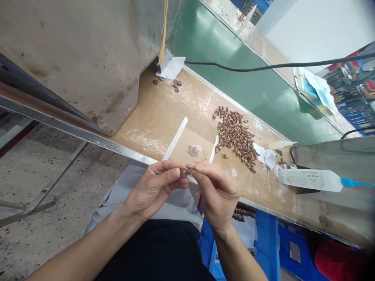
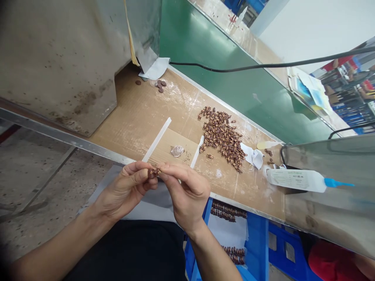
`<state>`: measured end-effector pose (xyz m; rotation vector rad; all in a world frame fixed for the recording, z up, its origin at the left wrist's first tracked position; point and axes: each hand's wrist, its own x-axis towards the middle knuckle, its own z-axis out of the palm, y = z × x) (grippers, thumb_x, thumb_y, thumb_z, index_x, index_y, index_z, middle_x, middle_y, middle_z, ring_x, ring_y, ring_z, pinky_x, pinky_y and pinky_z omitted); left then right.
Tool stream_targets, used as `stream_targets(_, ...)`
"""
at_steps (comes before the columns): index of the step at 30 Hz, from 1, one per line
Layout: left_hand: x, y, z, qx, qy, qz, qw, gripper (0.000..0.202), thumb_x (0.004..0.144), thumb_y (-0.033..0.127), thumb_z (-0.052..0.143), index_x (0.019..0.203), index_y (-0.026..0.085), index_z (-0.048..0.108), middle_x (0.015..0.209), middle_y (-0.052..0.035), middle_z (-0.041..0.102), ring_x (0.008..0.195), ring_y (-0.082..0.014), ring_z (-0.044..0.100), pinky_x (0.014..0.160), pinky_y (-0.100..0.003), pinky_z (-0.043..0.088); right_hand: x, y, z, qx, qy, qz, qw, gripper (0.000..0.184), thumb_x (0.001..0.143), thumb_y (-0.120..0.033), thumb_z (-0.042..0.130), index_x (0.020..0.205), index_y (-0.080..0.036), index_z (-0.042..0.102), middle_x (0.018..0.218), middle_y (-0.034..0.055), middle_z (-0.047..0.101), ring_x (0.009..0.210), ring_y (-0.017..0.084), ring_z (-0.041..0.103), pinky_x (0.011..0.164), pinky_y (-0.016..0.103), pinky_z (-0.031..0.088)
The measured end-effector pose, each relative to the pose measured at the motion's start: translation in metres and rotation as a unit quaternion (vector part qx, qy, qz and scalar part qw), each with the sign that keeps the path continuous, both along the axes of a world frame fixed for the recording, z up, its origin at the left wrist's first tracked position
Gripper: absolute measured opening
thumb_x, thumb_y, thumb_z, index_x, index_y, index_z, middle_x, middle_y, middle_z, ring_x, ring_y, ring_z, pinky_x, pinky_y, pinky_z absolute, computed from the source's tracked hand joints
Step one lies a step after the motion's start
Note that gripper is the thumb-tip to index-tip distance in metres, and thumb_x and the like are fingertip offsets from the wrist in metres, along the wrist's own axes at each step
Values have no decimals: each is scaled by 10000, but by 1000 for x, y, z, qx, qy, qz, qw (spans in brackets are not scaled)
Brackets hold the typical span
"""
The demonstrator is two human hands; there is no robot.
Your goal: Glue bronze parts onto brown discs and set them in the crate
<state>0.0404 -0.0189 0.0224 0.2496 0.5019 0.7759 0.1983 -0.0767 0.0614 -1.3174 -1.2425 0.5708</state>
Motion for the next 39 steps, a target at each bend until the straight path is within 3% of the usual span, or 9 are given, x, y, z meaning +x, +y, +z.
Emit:
stream_targets(3,-1,-1,6,-6,24,5,1000,211,771,263,1089,890,206,924,882,-26,903,719,-136,854,744,-159,699,2,1,1,44,-48,5,998,254,1028,-93,840,1160,-305,887,1130,15,899,1058,246,876,993,423,739)
stream_targets(8,-3,-2,14,-10,51,0,999,224,763,280,1093,882,199,922,887,-32,903,715,-137,851,746,-162,701,3,1,2,46,-52,11,998,292,1022,-54,828,1172,-300,881,1142,9,899,1066,236,876,997,408,740)
stream_targets(24,-1,-7,24,6,93,4,996,190,791,278,1071,883,200,924,889,-35,901,729,-139,843,773,-184,706,8,-4,-2,106,-108,4,988,398,1011,1,795,1253,-306,871,1175,28,894,1056,256,881,999,447,752)
stream_targets(30,8,-10,20,4,118,-8,993,196,817,288,1055,923,205,912,885,-23,885,776,-139,840,803,-193,705,17,-11,-6,94,-108,-10,990,399,1001,8,806,1250,-297,871,1174,26,893,1071,241,874,1003,419,742)
stream_targets(34,14,-11,14,31,137,-54,989,221,873,332,1012,1016,199,909,1026,-67,898,843,-175,857,845,-229,715,23,-19,-5,81,-104,-30,991,378,1019,-16,803,1245,-312,867,1138,16,894,1041,231,873,991,420,738)
stream_targets(37,16,-9,5,60,164,-76,982,341,908,420,972,1154,197,892,1249,-121,878,929,-231,874,880,-284,733,45,-32,-8,70,-129,-72,987,329,1029,-45,806,1219,-306,870,1120,17,894,1034,234,871,985,430,737)
stream_targets(39,15,-7,-3,78,203,-69,974,376,916,445,954,1192,201,878,1319,-134,859,957,-256,874,907,-321,740,76,-46,-15,53,-183,-142,971,262,1042,-86,808,1186,-294,875,1108,22,897,1025,236,872,985,428,735)
